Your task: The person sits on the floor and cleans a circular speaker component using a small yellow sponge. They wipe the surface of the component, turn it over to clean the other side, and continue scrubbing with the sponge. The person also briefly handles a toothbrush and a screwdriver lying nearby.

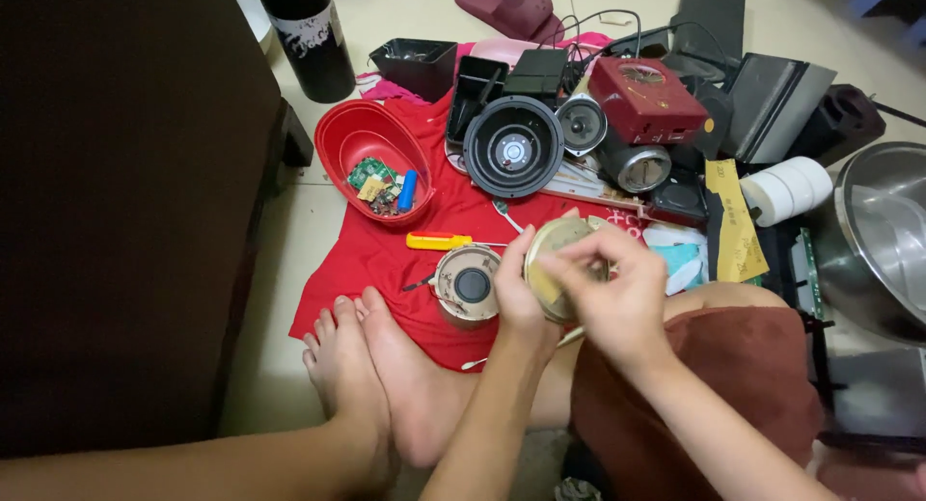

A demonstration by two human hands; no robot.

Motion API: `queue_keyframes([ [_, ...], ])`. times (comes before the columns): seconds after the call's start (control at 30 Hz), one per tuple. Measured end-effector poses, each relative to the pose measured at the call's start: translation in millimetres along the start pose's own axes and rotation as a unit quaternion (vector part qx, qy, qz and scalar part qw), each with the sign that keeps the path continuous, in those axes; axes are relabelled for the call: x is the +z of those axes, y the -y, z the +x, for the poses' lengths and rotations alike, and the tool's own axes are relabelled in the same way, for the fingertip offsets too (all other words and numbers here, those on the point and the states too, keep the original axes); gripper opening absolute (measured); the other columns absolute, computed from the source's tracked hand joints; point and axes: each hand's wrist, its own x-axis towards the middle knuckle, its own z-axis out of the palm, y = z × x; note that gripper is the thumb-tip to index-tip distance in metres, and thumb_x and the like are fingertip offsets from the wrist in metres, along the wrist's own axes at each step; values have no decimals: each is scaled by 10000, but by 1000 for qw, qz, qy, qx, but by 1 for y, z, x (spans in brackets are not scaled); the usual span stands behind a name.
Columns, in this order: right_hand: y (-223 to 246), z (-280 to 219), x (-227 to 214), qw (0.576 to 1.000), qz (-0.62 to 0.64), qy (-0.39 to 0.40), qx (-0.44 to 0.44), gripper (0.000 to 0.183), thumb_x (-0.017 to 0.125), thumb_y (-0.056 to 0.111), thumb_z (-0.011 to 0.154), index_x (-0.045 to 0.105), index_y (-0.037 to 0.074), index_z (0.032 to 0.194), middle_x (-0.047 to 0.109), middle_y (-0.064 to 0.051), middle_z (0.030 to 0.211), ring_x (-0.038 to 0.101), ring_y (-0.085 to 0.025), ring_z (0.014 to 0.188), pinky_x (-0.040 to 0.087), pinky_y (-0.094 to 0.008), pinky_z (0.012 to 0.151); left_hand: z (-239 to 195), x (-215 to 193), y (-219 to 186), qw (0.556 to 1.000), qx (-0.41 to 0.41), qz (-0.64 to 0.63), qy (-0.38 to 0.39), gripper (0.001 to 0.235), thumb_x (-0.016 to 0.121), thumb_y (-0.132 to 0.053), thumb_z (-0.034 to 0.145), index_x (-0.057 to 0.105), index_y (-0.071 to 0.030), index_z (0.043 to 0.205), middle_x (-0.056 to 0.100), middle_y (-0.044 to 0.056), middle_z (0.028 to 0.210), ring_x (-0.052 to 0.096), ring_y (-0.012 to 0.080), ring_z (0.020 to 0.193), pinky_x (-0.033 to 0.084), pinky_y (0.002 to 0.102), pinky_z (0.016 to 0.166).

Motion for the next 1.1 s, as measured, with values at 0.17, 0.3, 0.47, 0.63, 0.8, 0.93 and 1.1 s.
queue_keyframes([
  [0.17, -11, 11, -5, 1000, -19, 4, -15, 133, 795, 114, 669, 664, 123, 691, 554, 9, 561, 449, -69, 569, 382, -191, 595, -1, -2, 1, 1000, -4, -3, -1, 335, 552, -314, 817, 654, -17, 935, 654, 172, 929, 643, 254, 780, 513, 349, 747],
  [0.3, -10, -1, -2, 1000, -19, -8, -16, 150, 811, 129, 647, 668, 123, 691, 550, 21, 554, 441, -60, 553, 381, -173, 581, -7, 6, -1, 1000, 8, -4, -21, 311, 561, -296, 809, 653, -21, 922, 664, 149, 885, 642, 216, 739, 520, 322, 707],
  [0.47, -23, -13, 0, 1000, -4, 20, -24, 162, 824, 142, 616, 673, 110, 664, 562, -14, 543, 462, -84, 542, 402, -212, 577, 23, -24, -2, 1000, 12, -15, -6, 403, 551, -372, 779, 655, -53, 1003, 645, 171, 993, 647, 305, 801, 532, 411, 726],
  [0.63, -85, -7, -27, 993, -42, -66, 83, 210, 811, 171, 681, 646, 55, 741, 535, -13, 589, 424, -71, 569, 371, -207, 561, 22, -11, -44, 995, 78, 46, 32, 455, 444, -387, 835, 599, -53, 1102, 608, 157, 1084, 613, 333, 893, 507, 451, 780],
  [0.8, -119, -29, -60, 989, -120, -51, 67, 203, 829, 210, 604, 677, 96, 677, 573, -52, 528, 467, -123, 501, 388, -239, 510, 37, -4, -81, 979, 188, 74, -14, 474, 457, -454, 769, 607, -100, 1045, 642, 197, 882, 629, 382, 695, 549, 467, 611],
  [0.93, -82, -31, -62, 993, -103, -37, 36, 201, 823, 196, 605, 673, 77, 669, 573, -29, 514, 458, -104, 500, 384, -214, 496, 33, 3, -83, 974, 215, 61, -37, 507, 505, -469, 742, 599, -111, 1089, 616, 191, 944, 611, 353, 823, 532, 492, 723],
  [1.1, -61, -25, -58, 992, -116, -19, -43, 201, 822, 201, 595, 655, 96, 639, 556, -9, 521, 471, -87, 484, 406, -191, 498, 21, 25, -95, 969, 233, 83, -14, 549, 494, -557, 722, 580, -193, 1124, 601, 194, 996, 613, 360, 778, 512, 470, 656],
])
